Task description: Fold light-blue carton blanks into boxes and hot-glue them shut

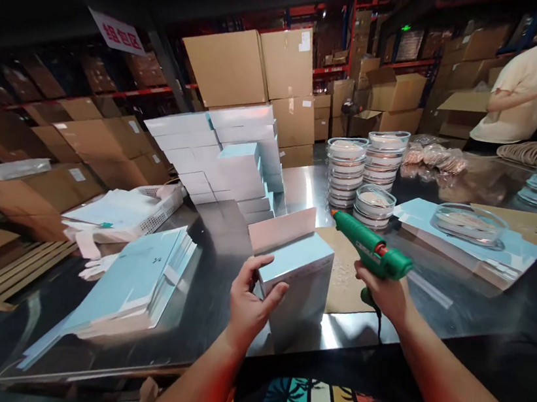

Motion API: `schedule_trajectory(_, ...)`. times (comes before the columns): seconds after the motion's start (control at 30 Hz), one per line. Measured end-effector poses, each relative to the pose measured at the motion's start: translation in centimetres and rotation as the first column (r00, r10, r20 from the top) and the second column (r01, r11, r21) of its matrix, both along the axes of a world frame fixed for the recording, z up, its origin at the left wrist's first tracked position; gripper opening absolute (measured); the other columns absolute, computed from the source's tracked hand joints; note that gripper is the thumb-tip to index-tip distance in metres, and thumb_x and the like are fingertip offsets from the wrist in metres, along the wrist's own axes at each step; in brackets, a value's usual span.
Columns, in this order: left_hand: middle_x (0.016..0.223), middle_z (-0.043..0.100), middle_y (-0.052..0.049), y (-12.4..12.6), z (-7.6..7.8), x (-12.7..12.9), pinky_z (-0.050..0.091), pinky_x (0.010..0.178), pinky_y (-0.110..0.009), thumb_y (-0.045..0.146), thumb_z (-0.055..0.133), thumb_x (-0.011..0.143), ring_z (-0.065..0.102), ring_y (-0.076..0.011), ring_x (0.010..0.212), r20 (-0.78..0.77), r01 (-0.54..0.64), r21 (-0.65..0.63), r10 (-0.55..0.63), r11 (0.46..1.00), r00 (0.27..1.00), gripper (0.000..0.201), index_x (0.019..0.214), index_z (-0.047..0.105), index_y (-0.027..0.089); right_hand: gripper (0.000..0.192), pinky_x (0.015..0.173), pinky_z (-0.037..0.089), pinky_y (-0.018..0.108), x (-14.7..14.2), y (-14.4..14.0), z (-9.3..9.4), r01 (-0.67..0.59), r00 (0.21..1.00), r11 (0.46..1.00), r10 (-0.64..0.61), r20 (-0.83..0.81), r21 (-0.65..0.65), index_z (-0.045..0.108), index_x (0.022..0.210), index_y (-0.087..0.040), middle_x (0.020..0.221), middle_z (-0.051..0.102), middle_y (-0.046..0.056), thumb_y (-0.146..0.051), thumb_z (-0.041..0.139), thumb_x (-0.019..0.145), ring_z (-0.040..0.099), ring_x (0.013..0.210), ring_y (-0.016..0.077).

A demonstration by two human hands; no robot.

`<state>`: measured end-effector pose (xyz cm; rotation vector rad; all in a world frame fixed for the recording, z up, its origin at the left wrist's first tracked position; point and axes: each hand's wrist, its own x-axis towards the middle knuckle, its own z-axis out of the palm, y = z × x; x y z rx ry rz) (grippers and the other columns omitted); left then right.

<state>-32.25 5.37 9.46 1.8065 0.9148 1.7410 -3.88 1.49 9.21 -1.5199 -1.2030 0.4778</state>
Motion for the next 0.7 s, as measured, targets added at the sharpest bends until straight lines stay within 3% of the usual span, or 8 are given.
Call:
schedule_trajectory(0.1, 0.100, 0.077, -0.007, 0.1, 0.5, 0.0, 0.058, 0.078, -0.028, 0.053, 0.090, 0.076, 0.073, -0.0213, 0.088, 0.133, 0.063, -0.098, -0.049, 0.993, 0.990, 0.051, 0.110, 0.075, 0.019, 0.040, 0.050, 0.049, 0.032, 1.1, 2.4, -1.2, -0.110, 0.951, 0.987, 0.072, -0.300, -0.114, 0.068, 0.081, -0.021, 0.078, 0.075, 0.011, -0.060, 0.063, 0.090, 0.058, 0.056, 0.0191)
schedule_trajectory(0.17, 0.095, 0.076, -0.006, 0.2, 0.5, 0.0, 0.056, 0.071, -0.027, 0.057, 0.091, 0.074, 0.071, -0.0197, 0.081, 0.221, 0.131, -0.178, -0.090, 0.975, 0.971, 0.056, 0.111, 0.074, 0.018, 0.047, 0.053, 0.053, 0.032, 1.7, 3.7, -2.0, -0.213, 0.887, 0.942, 0.076, -0.456, -0.258, 0.068, 0.085, -0.019, 0.085, 0.078, 0.016, -0.061, 0.051, 0.098, 0.063, 0.059, 0.0199)
schedule_trajectory(0.23, 0.089, 0.074, -0.004, 0.4, 0.4, -0.2, 0.052, 0.063, -0.024, 0.059, 0.090, 0.074, 0.066, -0.0163, 0.070, 0.306, 0.208, -0.250, -0.127, 0.946, 0.944, 0.060, 0.114, 0.073, 0.018, 0.057, 0.058, 0.056, 0.035, 2.6, 4.4, -2.6, -0.167, 0.938, 0.891, 0.011, -0.346, -0.423, 0.066, 0.079, -0.020, 0.081, 0.078, 0.018, -0.060, 0.036, 0.106, 0.069, 0.063, 0.0233)
schedule_trajectory(0.3, 0.083, 0.072, -0.001, 0.5, 0.3, -0.4, 0.049, 0.059, -0.022, 0.060, 0.090, 0.074, 0.063, -0.0145, 0.064, 0.366, 0.262, -0.290, -0.147, 0.920, 0.919, 0.063, 0.117, 0.071, 0.019, 0.059, 0.065, 0.059, 0.040, 3.9, 4.5, -2.9, -0.003, 0.992, 0.869, -0.059, -0.109, -0.494, 0.061, 0.067, -0.021, 0.071, 0.074, 0.018, -0.059, 0.038, 0.107, 0.074, 0.073, 0.0299)
schedule_trajectory(0.43, 0.075, 0.069, 0.001, 0.7, 0.5, -0.4, 0.048, 0.057, -0.021, 0.062, 0.089, 0.073, 0.059, -0.0129, 0.059, 0.415, 0.314, -0.286, -0.178, 0.905, 0.892, 0.064, 0.117, 0.071, 0.020, 0.047, 0.086, 0.058, 0.045, 4.4, 3.4, -1.3, 0.138, 0.990, 0.904, -0.116, 0.079, -0.405, 0.062, 0.067, -0.022, 0.080, 0.076, 0.019, -0.059, 0.062, 0.096, 0.074, 0.107, 0.0401)
schedule_trajectory(0.53, 0.079, 0.071, 0.000, 0.8, 0.4, 0.2, 0.048, 0.058, -0.021, 0.063, 0.089, 0.073, 0.061, -0.0133, 0.062, 0.413, 0.348, -0.250, -0.226, 0.903, 0.882, 0.064, 0.117, 0.072, 0.020, 0.053, 0.090, 0.059, 0.041, 1.1, 2.3, 1.5, -0.087, 0.992, 0.984, 0.072, -0.107, -0.153, 0.072, 0.114, -0.022, 0.120, 0.078, 0.016, -0.068, 0.053, 0.098, 0.072, 0.117, 0.0330)
schedule_trajectory(0.6, 0.089, 0.075, -0.004, 0.8, 0.1, 0.6, 0.050, 0.063, -0.023, 0.062, 0.090, 0.074, 0.065, -0.0156, 0.070, 0.374, 0.365, -0.222, -0.267, 0.904, 0.888, 0.062, 0.117, 0.074, 0.019, 0.068, 0.091, 0.060, 0.042, -1.9, 1.6, 3.4, -0.301, 0.905, 0.952, 0.302, -0.301, 0.051, 0.058, 0.146, -0.026, 0.141, 0.071, 0.013, -0.073, 0.051, 0.098, 0.071, 0.121, 0.0301)
schedule_trajectory(0.7, 0.097, 0.076, -0.007, 1.1, -0.5, 0.9, 0.054, 0.070, -0.028, 0.063, 0.089, 0.075, 0.069, -0.0202, 0.080, 0.278, 0.368, -0.168, -0.314, 0.914, 0.908, 0.061, 0.115, 0.076, 0.019, 0.068, 0.098, 0.058, 0.042, -5.1, 1.0, 5.2, -0.448, 0.797, 0.884, 0.462, -0.389, 0.131, 0.055, 0.150, -0.027, 0.140, 0.071, 0.009, -0.063, 0.067, 0.094, 0.070, 0.122, 0.0289)
